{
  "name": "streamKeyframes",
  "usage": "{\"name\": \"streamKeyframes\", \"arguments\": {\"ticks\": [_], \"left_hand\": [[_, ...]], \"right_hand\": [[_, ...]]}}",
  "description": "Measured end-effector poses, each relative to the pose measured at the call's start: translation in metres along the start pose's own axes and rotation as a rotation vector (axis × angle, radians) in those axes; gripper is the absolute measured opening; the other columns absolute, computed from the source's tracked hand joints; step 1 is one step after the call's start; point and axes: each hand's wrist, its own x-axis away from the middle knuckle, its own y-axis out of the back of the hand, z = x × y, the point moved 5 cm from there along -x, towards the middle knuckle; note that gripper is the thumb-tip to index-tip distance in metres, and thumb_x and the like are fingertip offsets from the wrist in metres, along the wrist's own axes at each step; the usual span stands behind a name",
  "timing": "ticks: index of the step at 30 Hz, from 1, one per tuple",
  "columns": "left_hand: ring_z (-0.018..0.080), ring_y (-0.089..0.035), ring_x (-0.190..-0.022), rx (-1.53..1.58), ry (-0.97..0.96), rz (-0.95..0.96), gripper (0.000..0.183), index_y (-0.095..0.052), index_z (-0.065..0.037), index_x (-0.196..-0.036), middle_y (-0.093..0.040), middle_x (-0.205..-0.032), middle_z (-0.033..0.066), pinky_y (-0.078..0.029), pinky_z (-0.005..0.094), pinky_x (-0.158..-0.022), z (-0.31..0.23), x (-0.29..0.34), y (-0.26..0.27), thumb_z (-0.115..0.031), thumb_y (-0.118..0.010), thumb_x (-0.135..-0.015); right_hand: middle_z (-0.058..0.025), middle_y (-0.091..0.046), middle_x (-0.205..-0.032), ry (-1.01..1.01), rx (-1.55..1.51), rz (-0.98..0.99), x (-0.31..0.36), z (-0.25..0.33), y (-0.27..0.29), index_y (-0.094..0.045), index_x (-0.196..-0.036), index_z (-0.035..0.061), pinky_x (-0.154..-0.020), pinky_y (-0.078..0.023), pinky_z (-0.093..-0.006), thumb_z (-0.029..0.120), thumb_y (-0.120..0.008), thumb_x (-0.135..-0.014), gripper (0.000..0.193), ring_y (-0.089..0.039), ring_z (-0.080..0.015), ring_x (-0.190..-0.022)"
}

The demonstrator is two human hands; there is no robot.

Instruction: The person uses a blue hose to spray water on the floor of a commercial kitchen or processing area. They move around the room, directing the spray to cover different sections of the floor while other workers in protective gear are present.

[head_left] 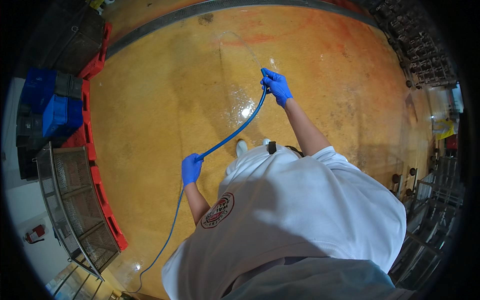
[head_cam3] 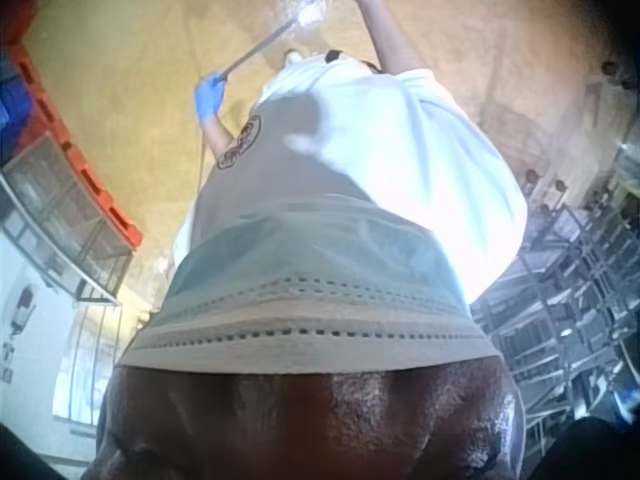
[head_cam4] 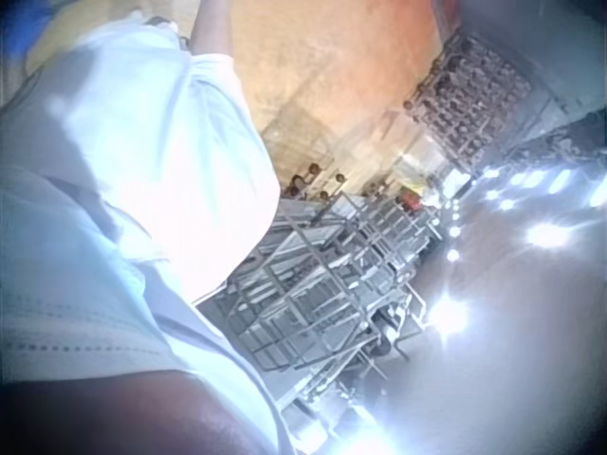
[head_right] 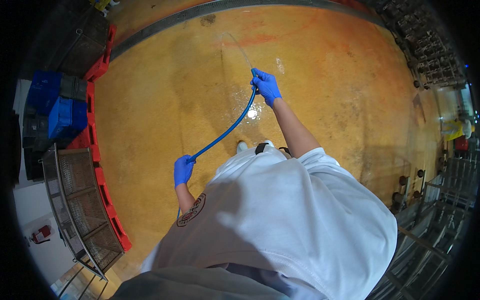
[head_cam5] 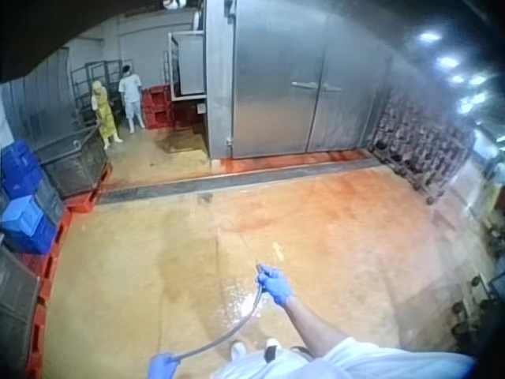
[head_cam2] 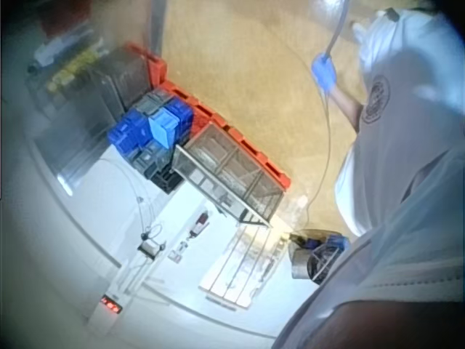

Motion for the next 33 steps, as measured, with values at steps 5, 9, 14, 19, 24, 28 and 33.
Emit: {"name": "streamKeyframes", "arguments": {"ticks": [5,9,14,19,24,28,33], "left_hand": [[0.033,-0.054,-0.06,-0.115,-0.24,0.034,0.017,-0.058,0.0,-0.071,-0.054,-0.071,0.0219,-0.04,0.0385,-0.054,-0.017,-0.022,-0.01,-0.016,-0.058,-0.078],[0.0217,-0.051,-0.057,-0.074,-0.112,0.078,0.019,-0.058,0.003,-0.069,-0.055,-0.061,0.0174,-0.039,0.036,-0.055,0.004,-0.014,-0.013,-0.013,-0.058,-0.079],[0.0188,-0.051,-0.059,-0.116,-0.005,0.145,0.013,-0.062,0.004,-0.074,-0.058,-0.065,0.015,-0.04,0.0345,-0.057,0.013,-0.007,-0.001,-0.007,-0.057,-0.077],[0.0182,-0.051,-0.06,-0.084,-0.062,0.184,0.011,-0.062,0.004,-0.075,-0.059,-0.066,0.0156,-0.04,0.034,-0.057,0.012,-0.027,0.0,-0.006,-0.056,-0.076],[0.0172,-0.048,-0.058,-0.01,-0.131,0.179,0.009,-0.061,0.004,-0.074,-0.058,-0.063,0.0141,-0.039,0.0322,-0.055,0.039,-0.033,0.004,-0.002,-0.056,-0.073],[0.0154,-0.045,-0.057,0.006,-0.056,0.195,0.008,-0.06,0.004,-0.073,-0.054,-0.06,0.0118,-0.038,0.0314,-0.054,0.042,-0.029,0.015,-0.001,-0.056,-0.072],[0.0142,-0.044,-0.057,0.033,-0.083,0.162,0.007,-0.059,0.004,-0.071,-0.053,-0.059,0.0105,-0.037,0.0308,-0.053,0.057,-0.025,0.016,-0.001,-0.054,-0.072]], "right_hand": [[-0.0058,-0.059,-0.074,0.129,-0.036,-0.148,0.002,0.01,0.028,-0.058,-0.114,0.0057,-0.049,-0.046,-0.0277,0.003,-0.052,-0.08,0.034,-0.054,-0.0126,-0.058],[-0.0032,-0.055,-0.065,0.26,0.057,-0.124,-0.009,0.008,0.009,-0.061,-0.09,0.0048,-0.045,-0.042,-0.0261,0.004,-0.054,-0.077,0.014,-0.052,-0.0106,-0.057],[-0.0055,-0.055,-0.064,0.011,-0.104,-0.261,0.005,-0.049,0.004,-0.059,-0.113,0.0091,-0.038,-0.038,-0.0274,0.008,-0.052,-0.076,0.038,-0.049,-0.0128,-0.048],[-0.0058,-0.057,-0.066,-0.142,0.015,-0.307,0.023,-0.062,0.029,-0.057,-0.117,0.0091,-0.039,-0.039,-0.028,0.008,-0.051,-0.075,0.042,-0.05,-0.0136,-0.051],[-0.0049,-0.056,-0.068,-0.204,0.066,-0.245,0.032,-0.06,0.016,-0.058,-0.116,0.0084,-0.042,-0.04,-0.0252,0.008,-0.052,-0.075,0.042,-0.049,-0.0115,-0.052],[-0.0049,-0.056,-0.067,-0.2,0.043,-0.2,0.024,-0.059,-0.005,-0.058,-0.116,0.0082,-0.041,-0.039,-0.0244,0.008,-0.051,-0.075,0.042,-0.048,-0.0112,-0.05],[-0.004,-0.054,-0.065,-0.145,0.046,-0.155,0.008,-0.058,-0.025,-0.058,-0.116,0.0086,-0.04,-0.038,-0.0247,0.007,-0.051,-0.075,0.042,-0.047,-0.0112,-0.049]]}}
